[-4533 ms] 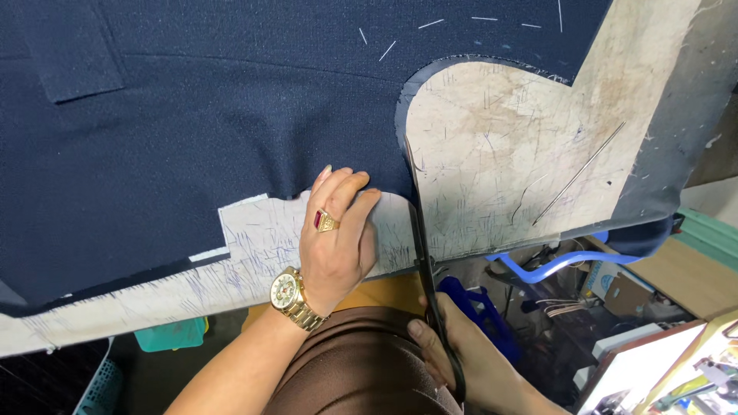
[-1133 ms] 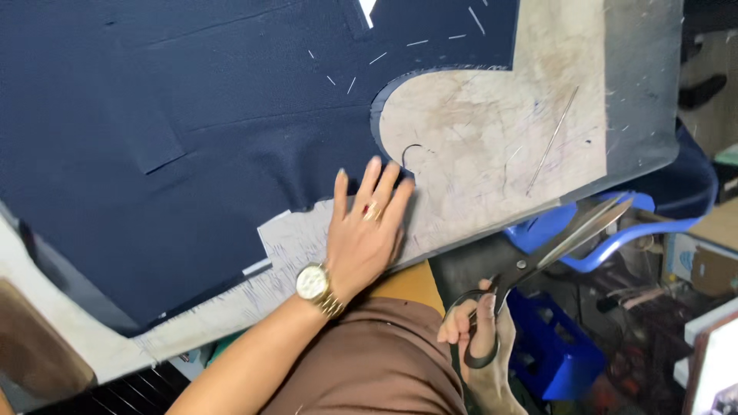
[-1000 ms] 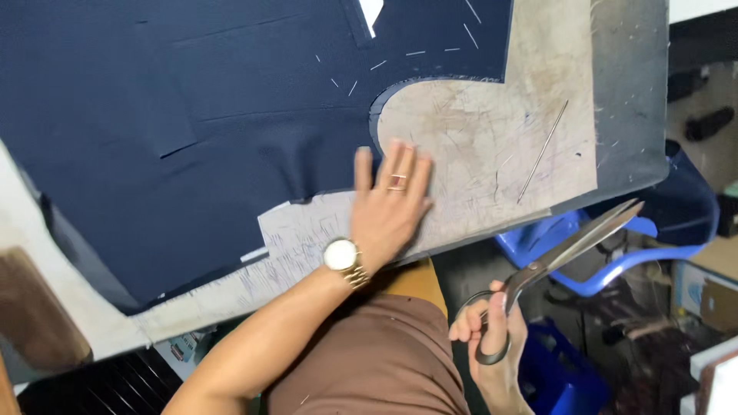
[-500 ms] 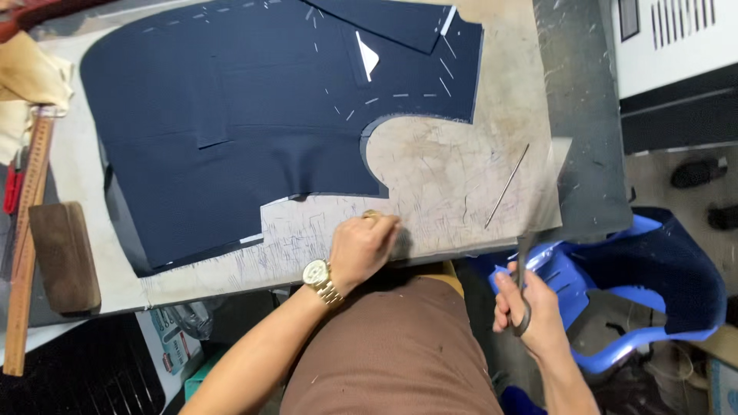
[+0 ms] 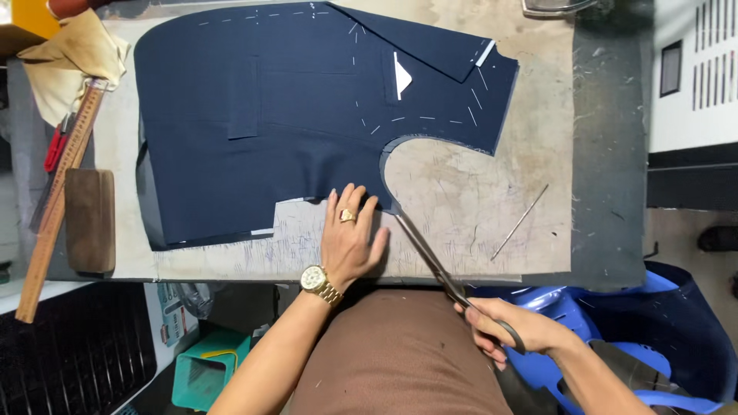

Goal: The person cuts along the edges of a dark blue fabric piece using shears on a work table. They then unfold the fabric, align it with another piece, and smooth it by hand.

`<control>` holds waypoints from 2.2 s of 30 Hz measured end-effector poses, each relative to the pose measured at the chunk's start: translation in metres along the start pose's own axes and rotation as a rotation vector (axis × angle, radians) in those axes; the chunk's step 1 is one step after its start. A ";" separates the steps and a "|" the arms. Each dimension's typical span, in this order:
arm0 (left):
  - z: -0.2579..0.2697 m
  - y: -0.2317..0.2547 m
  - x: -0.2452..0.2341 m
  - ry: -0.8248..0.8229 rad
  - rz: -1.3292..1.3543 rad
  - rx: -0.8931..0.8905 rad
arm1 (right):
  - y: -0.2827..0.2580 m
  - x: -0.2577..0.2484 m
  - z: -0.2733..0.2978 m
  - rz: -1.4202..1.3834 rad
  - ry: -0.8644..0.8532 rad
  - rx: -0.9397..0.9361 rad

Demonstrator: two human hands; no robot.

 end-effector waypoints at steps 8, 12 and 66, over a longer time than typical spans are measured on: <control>-0.042 0.001 0.003 0.113 -0.081 0.113 | -0.005 0.001 0.002 -0.086 -0.079 -0.115; -0.058 -0.008 -0.006 -0.001 0.038 0.316 | 0.021 0.010 -0.022 -0.192 0.040 -0.064; -0.073 -0.044 -0.001 -0.262 0.370 0.410 | -0.057 0.099 -0.053 -0.089 0.560 0.543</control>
Point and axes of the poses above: each hand's wrist, its own z-axis away from the middle knuckle, its own x-axis out of the palm, y = z × x, the point moved 9 cm from there along -z, towards the middle knuckle, and after that the axes turned 7 degrees about -z, right-handed, at the moved point
